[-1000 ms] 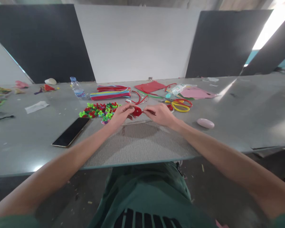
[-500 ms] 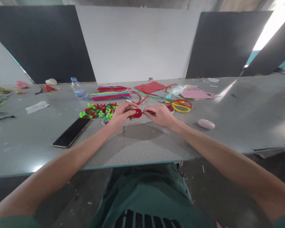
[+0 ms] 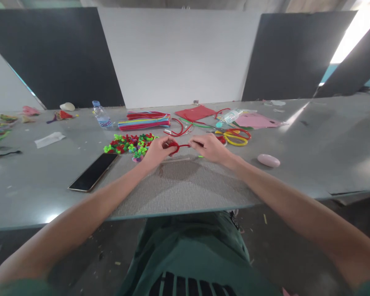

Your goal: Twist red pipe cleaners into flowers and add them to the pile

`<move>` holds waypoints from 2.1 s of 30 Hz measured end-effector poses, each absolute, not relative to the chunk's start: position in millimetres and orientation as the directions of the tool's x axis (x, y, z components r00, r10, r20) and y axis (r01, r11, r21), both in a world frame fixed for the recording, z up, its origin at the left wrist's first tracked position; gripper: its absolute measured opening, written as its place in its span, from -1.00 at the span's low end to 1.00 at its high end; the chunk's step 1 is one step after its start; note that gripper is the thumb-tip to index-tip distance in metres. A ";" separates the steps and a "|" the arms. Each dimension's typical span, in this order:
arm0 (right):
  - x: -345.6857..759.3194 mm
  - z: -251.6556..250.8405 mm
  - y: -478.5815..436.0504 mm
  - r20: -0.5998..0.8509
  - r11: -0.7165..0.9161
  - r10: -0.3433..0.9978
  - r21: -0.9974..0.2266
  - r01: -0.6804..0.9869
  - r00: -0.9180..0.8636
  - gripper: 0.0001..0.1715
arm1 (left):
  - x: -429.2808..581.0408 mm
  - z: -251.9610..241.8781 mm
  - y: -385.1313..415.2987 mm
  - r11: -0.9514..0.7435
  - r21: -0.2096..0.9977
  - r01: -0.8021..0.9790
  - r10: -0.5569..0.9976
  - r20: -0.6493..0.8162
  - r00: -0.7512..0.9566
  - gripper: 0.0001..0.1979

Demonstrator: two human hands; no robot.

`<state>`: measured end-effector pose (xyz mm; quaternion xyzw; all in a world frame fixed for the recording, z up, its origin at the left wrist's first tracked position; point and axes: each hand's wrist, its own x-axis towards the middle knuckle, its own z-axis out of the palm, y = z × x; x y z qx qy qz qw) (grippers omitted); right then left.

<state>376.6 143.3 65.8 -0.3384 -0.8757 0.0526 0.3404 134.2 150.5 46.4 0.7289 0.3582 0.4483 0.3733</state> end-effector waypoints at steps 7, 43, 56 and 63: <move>375.5 69.0 140.8 0.385 0.650 0.705 -0.685 0.328 -0.595 -0.69 | 130.3 42.3 154.6 -0.445 0.870 0.213 0.882 0.385 0.271 -0.75; 368.6 59.5 148.0 0.319 0.291 0.931 -0.943 -0.163 -0.179 -0.65 | 147.8 40.9 141.5 -0.473 0.867 0.157 0.799 0.347 0.491 -0.74; 368.5 56.5 150.2 0.322 0.302 0.937 -0.941 -0.156 -0.132 -0.62 | 146.7 38.4 143.6 -0.391 0.907 0.153 0.834 0.279 0.476 -0.69; 366.4 55.0 153.7 0.461 0.466 0.872 -0.885 -0.012 -0.164 -0.66 | 143.7 39.0 144.4 -0.437 0.861 0.261 0.839 0.287 0.462 -0.71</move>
